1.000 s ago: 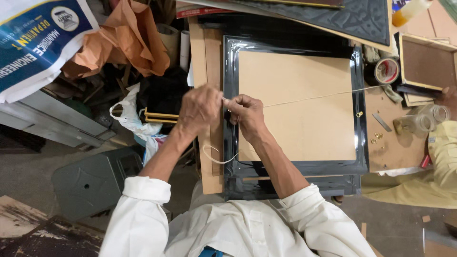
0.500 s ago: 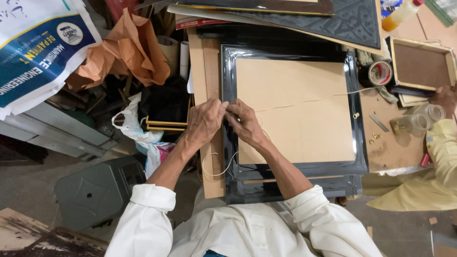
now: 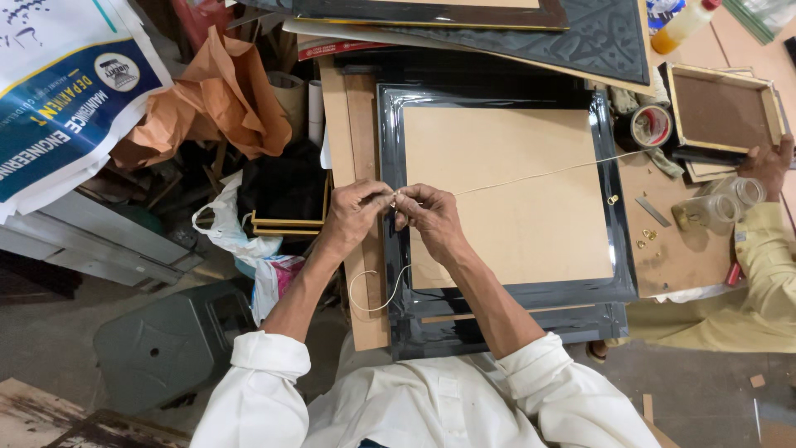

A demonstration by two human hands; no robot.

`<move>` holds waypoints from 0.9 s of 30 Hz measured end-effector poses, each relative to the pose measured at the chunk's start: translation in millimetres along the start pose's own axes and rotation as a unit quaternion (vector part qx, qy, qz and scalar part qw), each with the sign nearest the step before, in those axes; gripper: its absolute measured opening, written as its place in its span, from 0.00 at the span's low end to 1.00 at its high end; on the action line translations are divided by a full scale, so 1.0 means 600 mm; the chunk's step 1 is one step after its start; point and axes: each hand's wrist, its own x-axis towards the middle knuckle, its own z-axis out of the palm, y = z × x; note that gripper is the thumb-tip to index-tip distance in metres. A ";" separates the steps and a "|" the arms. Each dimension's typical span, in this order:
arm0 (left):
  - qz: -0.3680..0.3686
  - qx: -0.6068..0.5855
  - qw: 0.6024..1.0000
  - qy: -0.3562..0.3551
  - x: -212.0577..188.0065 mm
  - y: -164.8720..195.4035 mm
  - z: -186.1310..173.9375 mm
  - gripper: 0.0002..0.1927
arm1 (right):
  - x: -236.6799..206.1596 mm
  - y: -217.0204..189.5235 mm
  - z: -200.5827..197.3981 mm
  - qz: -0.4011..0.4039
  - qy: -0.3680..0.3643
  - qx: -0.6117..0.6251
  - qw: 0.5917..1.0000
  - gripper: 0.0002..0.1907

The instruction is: The person attaches a hanging wire to the back of a picture frame by threading it through metal eyelets and securing them with a screwdriver. They then flip the frame to show the front and continue tightening the eyelets on the back.

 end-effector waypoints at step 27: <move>0.306 0.585 0.751 0.011 0.003 0.019 -0.004 0.05 | 0.016 -0.004 0.023 0.041 0.039 0.077 0.995 0.04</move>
